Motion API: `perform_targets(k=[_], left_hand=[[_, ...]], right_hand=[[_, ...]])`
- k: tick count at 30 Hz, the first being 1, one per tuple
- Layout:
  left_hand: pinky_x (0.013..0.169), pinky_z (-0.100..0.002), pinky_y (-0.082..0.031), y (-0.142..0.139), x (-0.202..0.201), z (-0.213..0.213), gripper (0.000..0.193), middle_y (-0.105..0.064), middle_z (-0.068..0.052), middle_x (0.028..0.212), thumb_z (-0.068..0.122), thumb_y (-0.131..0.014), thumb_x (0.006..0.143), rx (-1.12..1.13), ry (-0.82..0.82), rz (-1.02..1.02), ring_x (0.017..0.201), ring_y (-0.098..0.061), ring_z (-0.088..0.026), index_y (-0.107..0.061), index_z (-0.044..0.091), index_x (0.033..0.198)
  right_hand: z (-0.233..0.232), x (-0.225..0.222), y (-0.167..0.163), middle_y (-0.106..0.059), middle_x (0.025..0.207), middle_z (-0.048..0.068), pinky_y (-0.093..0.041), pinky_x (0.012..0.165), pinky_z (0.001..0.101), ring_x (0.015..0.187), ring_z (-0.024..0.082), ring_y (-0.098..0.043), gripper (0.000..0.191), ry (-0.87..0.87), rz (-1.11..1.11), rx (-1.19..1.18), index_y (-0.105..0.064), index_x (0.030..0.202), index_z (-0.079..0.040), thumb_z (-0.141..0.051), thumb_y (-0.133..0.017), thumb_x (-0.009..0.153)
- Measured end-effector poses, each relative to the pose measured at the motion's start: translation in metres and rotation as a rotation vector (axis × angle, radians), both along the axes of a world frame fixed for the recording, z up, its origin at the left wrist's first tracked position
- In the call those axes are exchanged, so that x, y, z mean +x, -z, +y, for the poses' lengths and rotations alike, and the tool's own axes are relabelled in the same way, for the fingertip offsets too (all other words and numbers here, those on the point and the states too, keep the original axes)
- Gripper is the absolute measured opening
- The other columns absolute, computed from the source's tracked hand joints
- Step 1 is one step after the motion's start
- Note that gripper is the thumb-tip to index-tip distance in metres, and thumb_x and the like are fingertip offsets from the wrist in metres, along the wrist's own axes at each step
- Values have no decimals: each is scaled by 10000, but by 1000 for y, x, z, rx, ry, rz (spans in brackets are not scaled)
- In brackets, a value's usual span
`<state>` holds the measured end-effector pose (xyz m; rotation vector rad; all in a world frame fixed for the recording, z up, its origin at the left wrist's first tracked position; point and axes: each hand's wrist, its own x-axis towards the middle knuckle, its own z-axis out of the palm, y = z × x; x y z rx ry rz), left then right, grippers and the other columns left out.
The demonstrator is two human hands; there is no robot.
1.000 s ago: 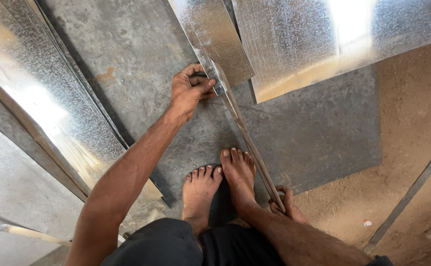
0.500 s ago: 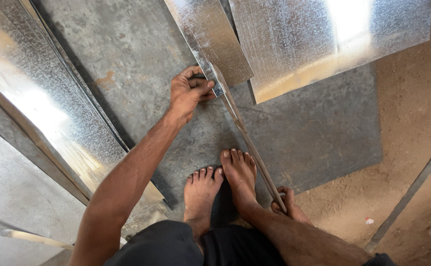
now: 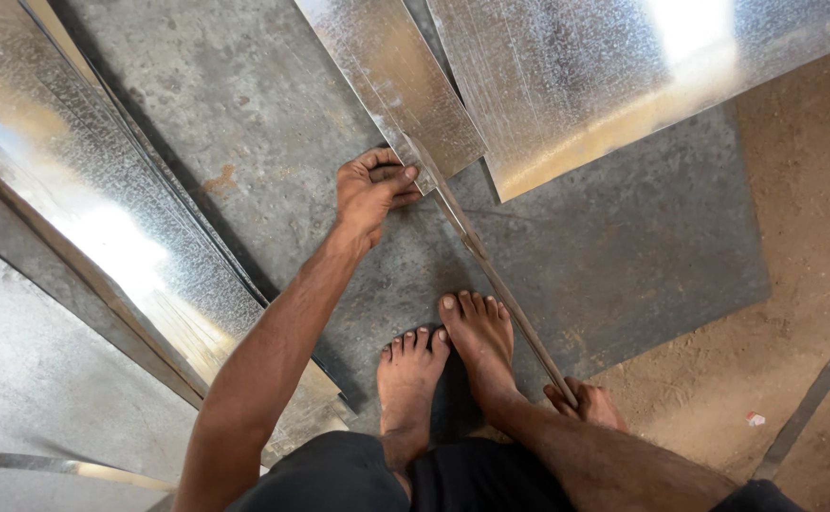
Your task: The person sits on the workshop floor and cuts galvanized sheet metal into long strips using hand tin snips, guiding the sheet with their feet and hands. They set cut strips aside, reposition the remaining sheet, and continue cutting successive strips.
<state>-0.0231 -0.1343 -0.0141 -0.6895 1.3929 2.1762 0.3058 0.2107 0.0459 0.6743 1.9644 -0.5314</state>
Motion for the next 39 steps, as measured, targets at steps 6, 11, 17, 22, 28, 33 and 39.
perform_targets(k=[6,11,17,22,28,33,39], left_hand=[[607,-340,-655,-3,14,6,144,-751,-116,844,-29,-787,874,-12,65,20,681,-730,-183,-688,-15,977],[617,-326,-674,-4,60,28,191,-756,-122,846,-16,-782,844,101,119,-84,694,-759,-189,-649,-11,980],[619,-301,-666,6,66,31,164,-758,-135,841,-8,-790,868,99,138,-83,699,-753,-186,-668,-22,977],[611,-307,-668,-2,66,33,146,-754,-130,830,-6,-785,866,98,146,-100,693,-753,-187,-669,-8,954],[643,-322,-674,-41,114,57,148,-748,-148,865,29,-778,894,267,192,-212,726,-762,-191,-660,3,979],[650,-329,-680,-19,100,48,166,-776,-106,884,87,-772,881,89,313,-230,752,-779,-200,-681,12,998],[625,-322,-664,7,36,17,188,-774,-103,914,156,-736,938,75,86,-31,753,-766,-185,-655,21,1041]], right_hand=[[3,-7,-12,-619,769,125,-501,672,409,746,207,-581,393,150,-21,-248,-655,1052,-20,-404,-612,985],[2,-25,-38,-643,795,51,-496,655,365,746,164,-603,451,299,-11,-385,-617,1251,-97,-407,-598,925],[-15,-32,-34,-619,623,121,-457,578,409,562,220,-577,401,33,91,-21,-702,904,7,-390,-660,941],[-12,-38,-35,-552,668,160,-448,627,419,644,232,-521,433,48,32,-56,-651,882,34,-384,-629,991],[-3,-47,-51,-588,791,63,-486,712,366,776,167,-580,391,252,6,-355,-595,1193,-93,-373,-580,919],[-7,-35,-36,-665,686,128,-509,633,410,655,216,-613,386,150,106,-207,-690,998,-10,-383,-632,917],[-13,-26,-22,-583,695,196,-472,662,420,675,261,-519,518,-55,61,97,-688,910,62,-447,-663,1007]])
